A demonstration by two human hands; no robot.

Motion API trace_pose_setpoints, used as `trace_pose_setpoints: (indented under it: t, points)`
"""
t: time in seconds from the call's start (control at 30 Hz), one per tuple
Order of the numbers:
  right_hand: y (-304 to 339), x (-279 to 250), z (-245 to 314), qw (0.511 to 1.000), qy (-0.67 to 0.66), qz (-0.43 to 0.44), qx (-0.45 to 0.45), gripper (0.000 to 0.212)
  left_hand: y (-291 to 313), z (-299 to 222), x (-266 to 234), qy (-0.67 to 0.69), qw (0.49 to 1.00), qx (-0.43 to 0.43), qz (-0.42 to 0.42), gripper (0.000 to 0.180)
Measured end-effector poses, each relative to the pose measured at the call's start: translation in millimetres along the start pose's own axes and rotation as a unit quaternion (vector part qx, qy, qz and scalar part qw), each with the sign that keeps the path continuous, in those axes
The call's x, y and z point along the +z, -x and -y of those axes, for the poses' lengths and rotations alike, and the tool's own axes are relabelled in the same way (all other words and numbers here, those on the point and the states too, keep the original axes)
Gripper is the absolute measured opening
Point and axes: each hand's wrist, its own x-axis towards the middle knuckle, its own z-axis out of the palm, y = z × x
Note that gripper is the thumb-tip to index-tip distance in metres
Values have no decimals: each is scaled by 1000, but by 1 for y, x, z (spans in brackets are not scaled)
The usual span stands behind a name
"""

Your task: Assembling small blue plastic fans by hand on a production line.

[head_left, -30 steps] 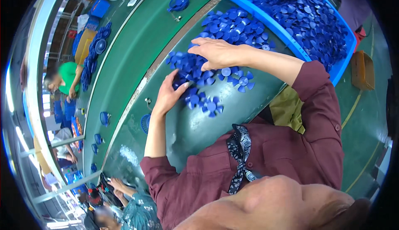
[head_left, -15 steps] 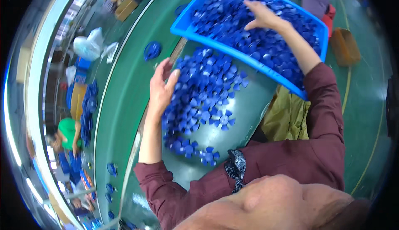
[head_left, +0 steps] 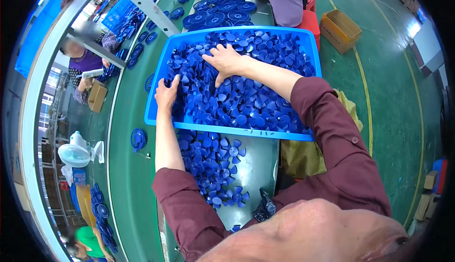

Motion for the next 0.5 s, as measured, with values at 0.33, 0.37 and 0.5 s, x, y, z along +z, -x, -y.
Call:
trace_pose_setpoints:
  t: [0.33, 0.37, 0.5]
  points:
    - [-11, 1, 18, 978, -200, 52, 28, 120, 7, 2, -1, 186, 981, -13, 46, 84]
    - [-12, 6, 15, 971, -240, 24, 3, 121, 8, -2, -1, 180, 982, 2, 50, 84]
    - [-15, 22, 27, 952, -301, -33, -35, 122, 23, -11, -9, 318, 937, 3, 146, 84]
